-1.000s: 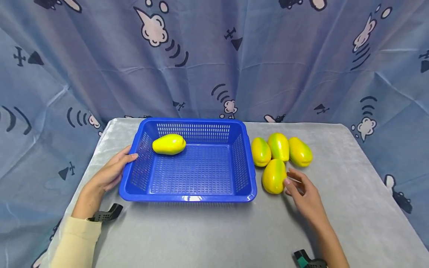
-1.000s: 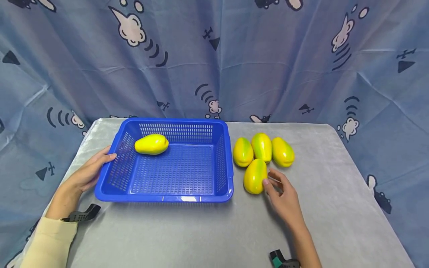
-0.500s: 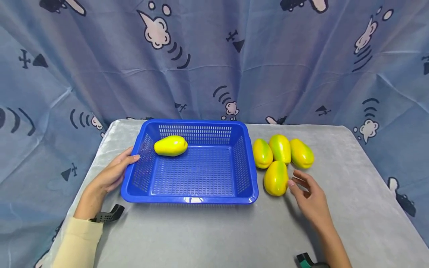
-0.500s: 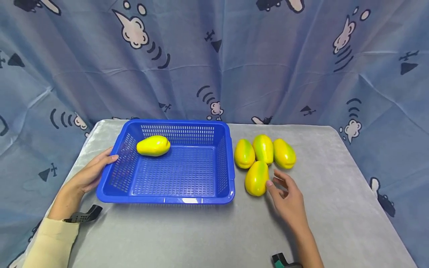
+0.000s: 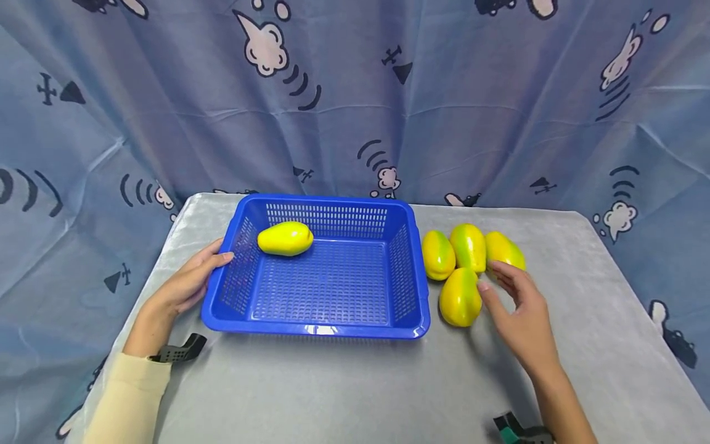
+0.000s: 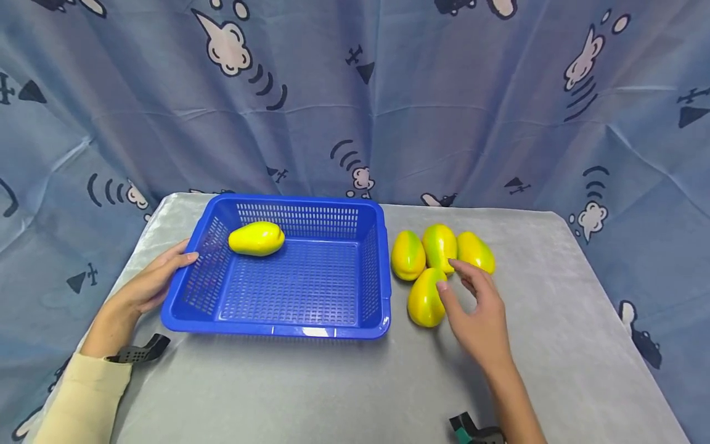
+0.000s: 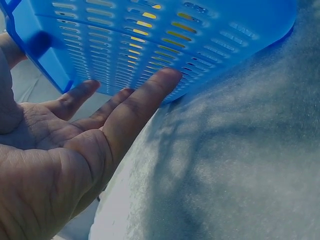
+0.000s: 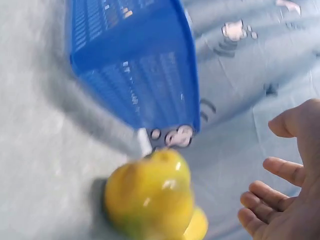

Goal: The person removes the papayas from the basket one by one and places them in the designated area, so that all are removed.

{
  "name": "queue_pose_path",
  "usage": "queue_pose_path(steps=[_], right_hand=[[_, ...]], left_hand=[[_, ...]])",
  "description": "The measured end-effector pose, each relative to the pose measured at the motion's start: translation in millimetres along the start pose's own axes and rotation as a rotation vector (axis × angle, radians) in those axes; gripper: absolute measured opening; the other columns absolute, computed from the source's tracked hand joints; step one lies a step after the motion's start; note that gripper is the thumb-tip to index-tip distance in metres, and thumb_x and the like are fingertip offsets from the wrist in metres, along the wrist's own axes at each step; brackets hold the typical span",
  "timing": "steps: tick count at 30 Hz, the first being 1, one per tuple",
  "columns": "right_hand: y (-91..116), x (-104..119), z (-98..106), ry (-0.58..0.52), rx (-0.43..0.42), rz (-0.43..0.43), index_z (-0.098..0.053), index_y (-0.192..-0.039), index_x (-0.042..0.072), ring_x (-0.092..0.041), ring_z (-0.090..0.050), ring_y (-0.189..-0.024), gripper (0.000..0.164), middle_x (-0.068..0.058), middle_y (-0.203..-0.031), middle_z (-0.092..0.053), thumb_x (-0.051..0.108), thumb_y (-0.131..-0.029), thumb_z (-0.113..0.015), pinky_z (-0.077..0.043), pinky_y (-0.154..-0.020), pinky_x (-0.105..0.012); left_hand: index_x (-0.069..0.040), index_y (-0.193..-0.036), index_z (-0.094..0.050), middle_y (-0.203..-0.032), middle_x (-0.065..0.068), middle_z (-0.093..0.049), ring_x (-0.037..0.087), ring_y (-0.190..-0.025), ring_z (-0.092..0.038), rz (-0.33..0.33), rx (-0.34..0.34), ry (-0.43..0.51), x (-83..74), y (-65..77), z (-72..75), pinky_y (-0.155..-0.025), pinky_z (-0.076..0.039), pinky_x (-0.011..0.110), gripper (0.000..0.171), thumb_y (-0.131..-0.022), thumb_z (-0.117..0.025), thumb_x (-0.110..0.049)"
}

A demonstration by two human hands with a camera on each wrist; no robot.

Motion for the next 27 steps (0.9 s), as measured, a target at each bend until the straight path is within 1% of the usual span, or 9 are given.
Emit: queue_pose_path(steps=[4,8,9,11,13,15,16,19,27], right_hand=[[-10.2,23.1,-9.4,0.019,0.097,0.033,-0.058,-0.147,0.008,-0.01,-0.058,-0.132,0.046,-0.015,-0.145,-0.062,0.021,-0.104,-0.069,-0.035,-0.104,0.003],[-19.8,36.2,-19.6,0.039,0.159,0.032,-0.052,-0.151,0.004,-0.036,-0.058,-0.135,0.054,-0.019,-0.151,-0.058,0.026,-0.104,-0.068,-0.034,-0.101,0.004],[-22.0,38.7,-21.8,0.044,0.169,0.033,-0.051,-0.152,0.004,-0.038,-0.058,-0.136,0.055,-0.019,-0.152,-0.057,0.027,-0.104,-0.068,-0.037,-0.103,0.002],[-26.3,42.9,-25.8,0.051,0.184,0.04,-0.049,-0.153,0.005,-0.04,-0.058,-0.136,0.057,-0.018,-0.154,-0.055,0.028,-0.104,-0.067,-0.046,-0.111,-0.012],[-30.4,47.1,-29.2,0.044,0.199,0.052,-0.05,-0.153,0.006,-0.04,-0.059,-0.136,0.056,-0.017,-0.154,-0.055,0.027,-0.105,-0.067,-0.052,-0.116,-0.033],[-33.6,51.1,-32.6,0.03,0.22,0.064,-0.05,-0.153,0.007,-0.04,-0.058,-0.136,0.054,-0.017,-0.155,-0.054,0.026,-0.105,-0.067,-0.05,-0.115,-0.055],[-34.8,52.7,-34.2,0.021,0.229,0.068,-0.051,-0.153,0.007,-0.042,-0.058,-0.136,0.054,-0.018,-0.155,-0.054,0.026,-0.105,-0.067,-0.049,-0.114,-0.06],[-37.5,57.2,-38.2,0.005,0.246,0.074,-0.052,-0.152,0.007,-0.043,-0.057,-0.138,0.052,-0.018,-0.154,-0.053,0.024,-0.105,-0.067,-0.049,-0.113,-0.065],[-45.4,66.4,-50.3,-0.014,0.279,0.085,-0.054,-0.151,0.011,-0.041,-0.055,-0.141,0.051,-0.017,-0.153,-0.054,0.026,-0.105,-0.067,-0.049,-0.113,-0.065]], left_hand=[[-0.002,-0.168,-0.006,-0.128,-0.002,-0.07,0.016,-0.109,-0.074,-0.003,0.001,0.002,-0.1,-1.3,-0.3,-0.089,-0.065,0.037,0.067,-0.114,-0.042,-0.023],[-0.003,-0.167,-0.008,-0.127,-0.002,-0.07,0.016,-0.109,-0.074,0.0,0.002,0.001,1.2,-1.6,-0.4,-0.089,-0.065,0.037,0.066,-0.114,-0.042,-0.023],[-0.003,-0.167,-0.008,-0.127,-0.002,-0.071,0.016,-0.109,-0.074,0.003,0.0,0.001,1.4,-1.4,-0.4,-0.089,-0.065,0.037,0.066,-0.114,-0.042,-0.023],[-0.003,-0.167,-0.008,-0.127,-0.003,-0.071,0.016,-0.109,-0.074,0.006,-0.004,0.001,1.7,-0.9,0.0,-0.089,-0.065,0.037,0.067,-0.114,-0.042,-0.023],[-0.003,-0.168,-0.007,-0.126,-0.003,-0.071,0.016,-0.108,-0.074,0.006,-0.007,0.004,1.4,-0.7,0.4,-0.089,-0.065,0.036,0.067,-0.114,-0.042,-0.023],[-0.003,-0.168,-0.008,-0.126,-0.002,-0.071,0.016,-0.108,-0.074,0.006,-0.01,0.01,1.1,-0.7,0.6,-0.089,-0.065,0.036,0.067,-0.114,-0.043,-0.023],[-0.003,-0.168,-0.008,-0.126,-0.002,-0.071,0.016,-0.108,-0.074,0.005,-0.009,0.013,1.0,-0.7,0.6,-0.089,-0.065,0.036,0.067,-0.114,-0.043,-0.023],[-0.003,-0.167,-0.009,-0.126,-0.002,-0.072,0.016,-0.108,-0.074,0.003,0.0,0.021,1.0,-0.9,-0.4,-0.089,-0.065,0.036,0.066,-0.114,-0.043,-0.022],[-0.003,-0.167,-0.009,-0.126,-0.002,-0.071,0.016,-0.108,-0.074,0.005,0.003,0.012,2.5,-0.7,0.2,-0.088,-0.065,0.036,0.066,-0.114,-0.042,-0.023]])
Point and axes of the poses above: each hand's wrist, its own y-axis away from the middle knuckle, its own z-axis out of the back of the hand, x = y × z, the point moved 7 cm from there along -y, towards the middle knuckle
